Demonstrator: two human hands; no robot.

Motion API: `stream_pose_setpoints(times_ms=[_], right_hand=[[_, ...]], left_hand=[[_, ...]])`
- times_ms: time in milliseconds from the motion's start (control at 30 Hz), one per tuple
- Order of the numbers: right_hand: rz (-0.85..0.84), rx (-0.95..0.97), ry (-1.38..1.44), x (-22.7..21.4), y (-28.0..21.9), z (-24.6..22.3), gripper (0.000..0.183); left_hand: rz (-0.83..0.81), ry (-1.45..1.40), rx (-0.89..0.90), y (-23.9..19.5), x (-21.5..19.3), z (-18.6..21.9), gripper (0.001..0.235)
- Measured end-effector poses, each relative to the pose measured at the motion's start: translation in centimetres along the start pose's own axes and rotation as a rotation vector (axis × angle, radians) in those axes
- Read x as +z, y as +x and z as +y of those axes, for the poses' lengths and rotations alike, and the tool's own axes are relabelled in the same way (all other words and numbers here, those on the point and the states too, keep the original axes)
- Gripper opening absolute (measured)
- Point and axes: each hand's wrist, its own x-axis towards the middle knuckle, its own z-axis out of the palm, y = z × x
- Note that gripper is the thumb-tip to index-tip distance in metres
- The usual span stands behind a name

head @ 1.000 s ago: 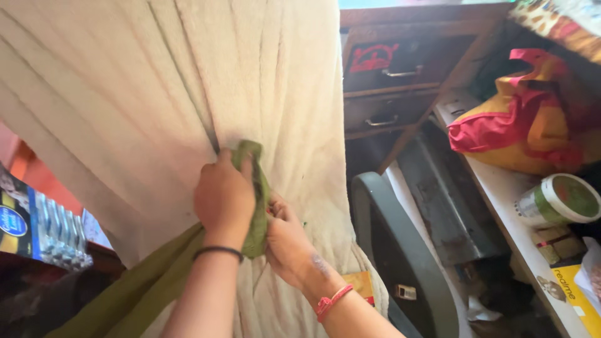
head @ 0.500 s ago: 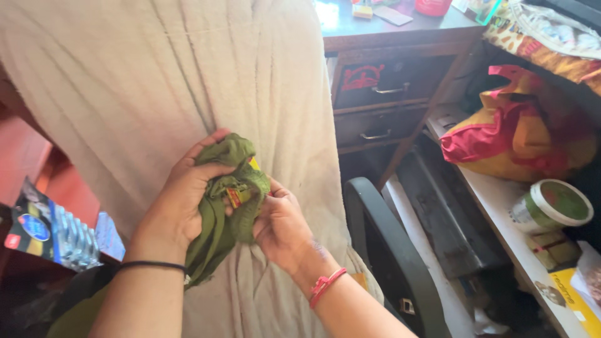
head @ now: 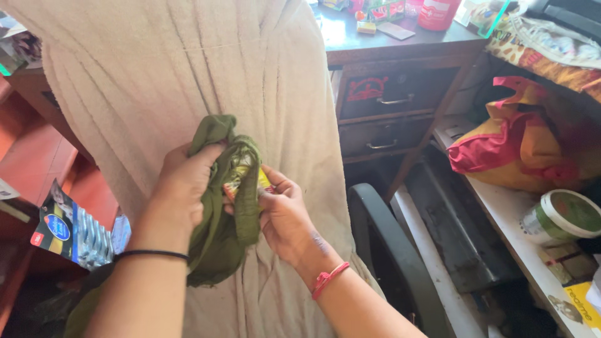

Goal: The person picks up various small boxes and packets from a cloth-covered chair and places them onto wooden shelves in a small shop. They handle items one at a time, including a blue box, a green box, and a red bottle, arranging them among other products.

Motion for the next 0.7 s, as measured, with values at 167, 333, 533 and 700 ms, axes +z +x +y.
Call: stream_pose_setpoints(times_ms=[167, 333, 533, 700], right_hand=[[0.012, -0.013, 0.083, 0.3, 0.3, -0.1, 0.037], [0.136, -0.066, -0.007, 0.9, 0.7, 1.6, 0.024], [0.137, -0.048, -0.007, 0.9, 0.5, 1.6, 0.035], [0.158, -0.061, -0.070, 2.5, 0.3, 0.8, 0.047]], left_hand=[[-0.125, -0.022, -0.104, -1.0, -1.2, 1.9, 0.017], [0.001, 0.083, 0.108, -2.0, 0.6, 0.2, 0.022], [0.425, 0.588, 0.285, -2.2, 1.7, -0.7, 0.030], [0.534, 0.674, 0.358, -1.3, 1.0, -0.9, 0.034]])
